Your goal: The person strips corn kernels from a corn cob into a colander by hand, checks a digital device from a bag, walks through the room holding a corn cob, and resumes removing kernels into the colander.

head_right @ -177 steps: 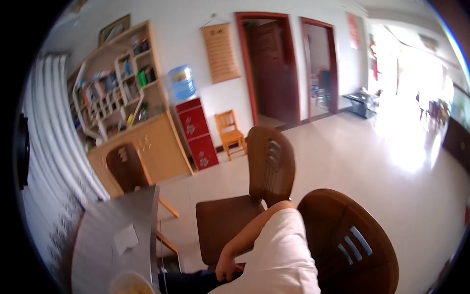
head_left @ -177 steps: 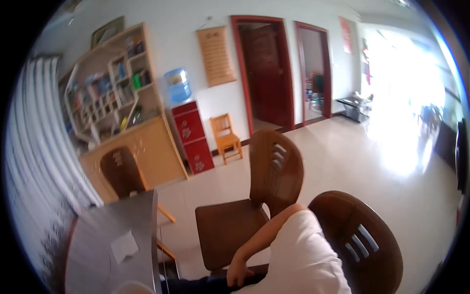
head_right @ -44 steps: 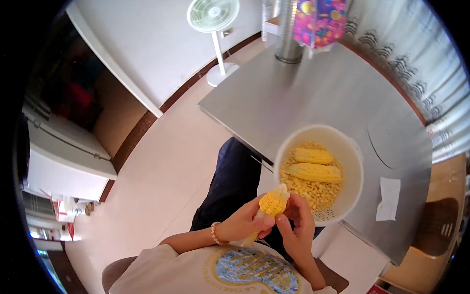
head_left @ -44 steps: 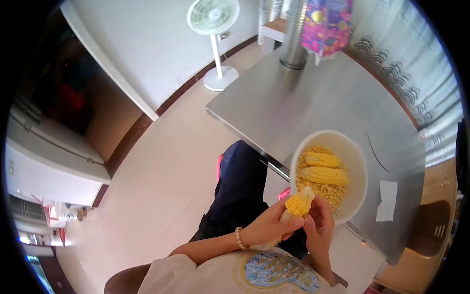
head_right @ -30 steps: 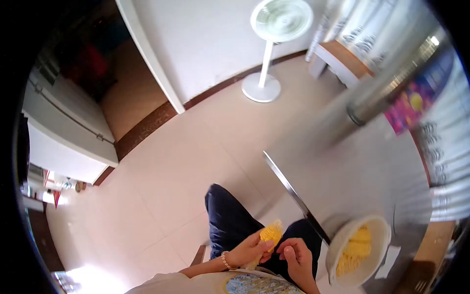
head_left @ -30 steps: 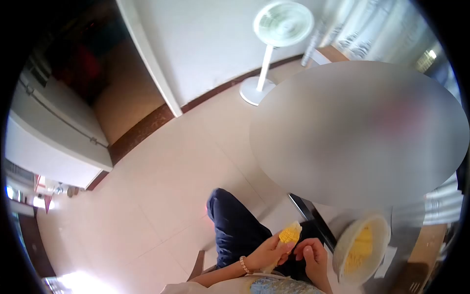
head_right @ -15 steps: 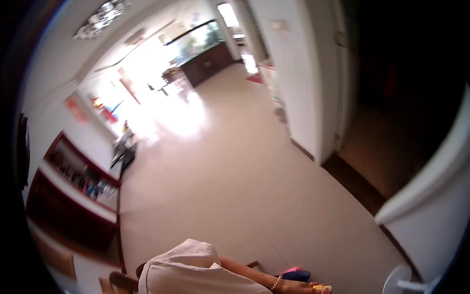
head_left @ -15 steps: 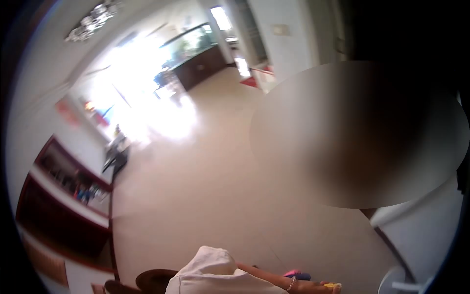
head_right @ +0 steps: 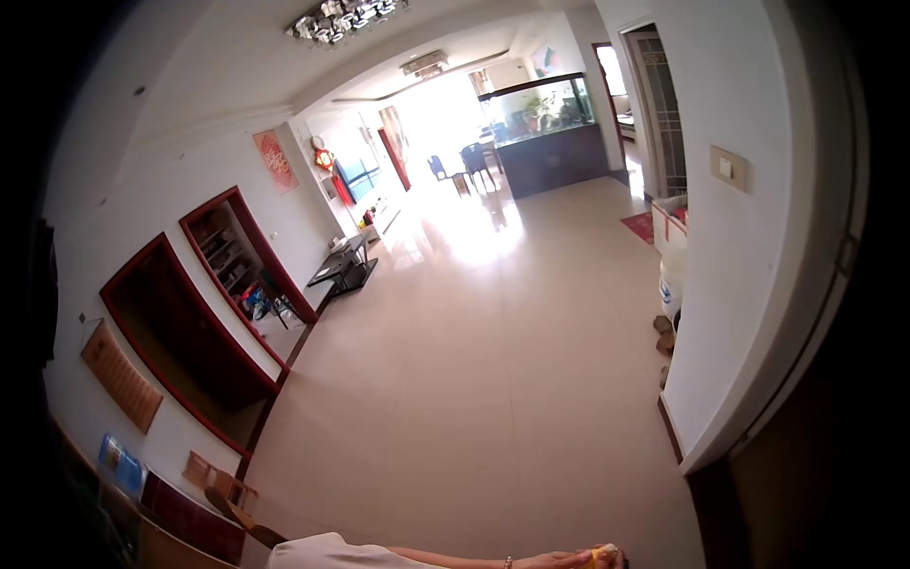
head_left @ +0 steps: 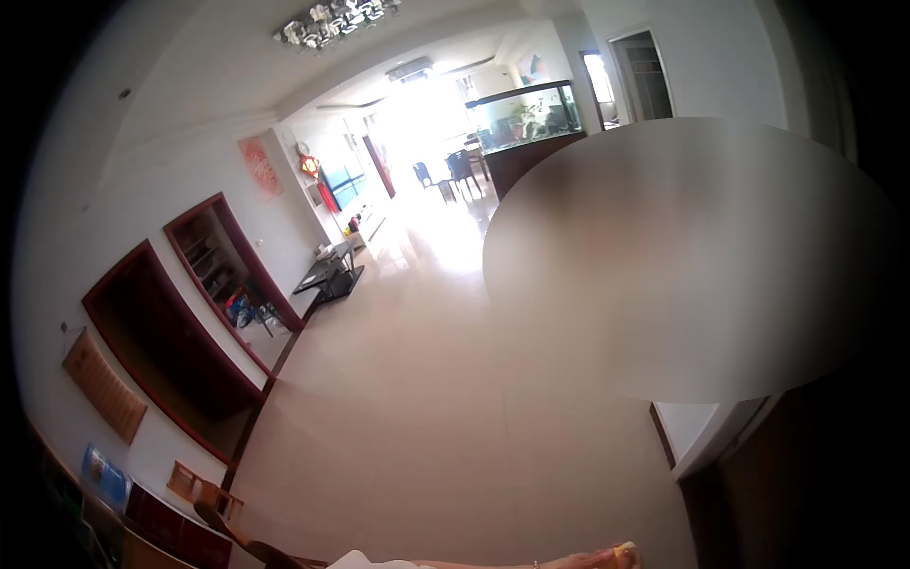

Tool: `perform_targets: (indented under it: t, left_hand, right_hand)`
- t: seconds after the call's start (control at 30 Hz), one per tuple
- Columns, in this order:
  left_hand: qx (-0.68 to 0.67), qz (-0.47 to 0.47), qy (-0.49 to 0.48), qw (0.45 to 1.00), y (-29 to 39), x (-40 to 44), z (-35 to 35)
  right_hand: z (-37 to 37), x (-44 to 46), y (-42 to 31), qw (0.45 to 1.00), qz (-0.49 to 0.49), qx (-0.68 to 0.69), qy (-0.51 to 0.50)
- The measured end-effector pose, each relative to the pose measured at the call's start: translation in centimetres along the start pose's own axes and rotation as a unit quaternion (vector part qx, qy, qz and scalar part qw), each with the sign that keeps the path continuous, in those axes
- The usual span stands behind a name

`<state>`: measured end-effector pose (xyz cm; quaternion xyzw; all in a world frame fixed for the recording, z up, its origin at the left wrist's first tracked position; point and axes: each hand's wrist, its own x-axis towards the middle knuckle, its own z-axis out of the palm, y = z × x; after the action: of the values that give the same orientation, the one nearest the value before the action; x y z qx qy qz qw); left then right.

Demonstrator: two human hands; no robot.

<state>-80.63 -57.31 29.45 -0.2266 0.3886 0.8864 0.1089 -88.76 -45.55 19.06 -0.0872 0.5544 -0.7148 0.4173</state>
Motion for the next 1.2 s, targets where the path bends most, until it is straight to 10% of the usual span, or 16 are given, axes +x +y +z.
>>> perform_targets:
  t: [0.3, 0.37, 0.5, 1.0, 1.07, 1.2]
  left_hand:
    - [-0.248, 0.121, 0.171, 0.946, 16.1, 6.3, -10.8]
    - [-0.282, 0.143, 0.118, 0.941, 19.2, 7.4, -15.5]
    - [-0.267, 0.186, 0.136, 0.936, 30.7, 9.6, -19.6]
    - [-0.259, 0.130, 0.337, 0.896, 56.8, 22.9, -40.3]
    - [-0.266, 0.178, 0.358, 0.877, 59.6, 24.3, -42.5]
    - [-0.237, 0.286, 0.358, 0.856, 66.0, 25.1, -43.6]
  right_hand:
    - [12.9, 24.0, -8.3, 0.969, 0.096, -0.009, -0.227]
    - [15.9, 31.0, -4.3, 0.941, -0.136, -0.229, -0.207]
    - [22.9, 40.9, -8.2, 0.913, -0.021, -0.293, -0.281]
    - [39.0, 72.5, -14.5, 0.943, 0.138, -0.048, -0.298]
    - [41.1, 76.8, -13.5, 0.918, 0.021, -0.233, -0.320]
    - [46.5, 82.7, -12.7, 0.896, 0.121, -0.111, -0.412]
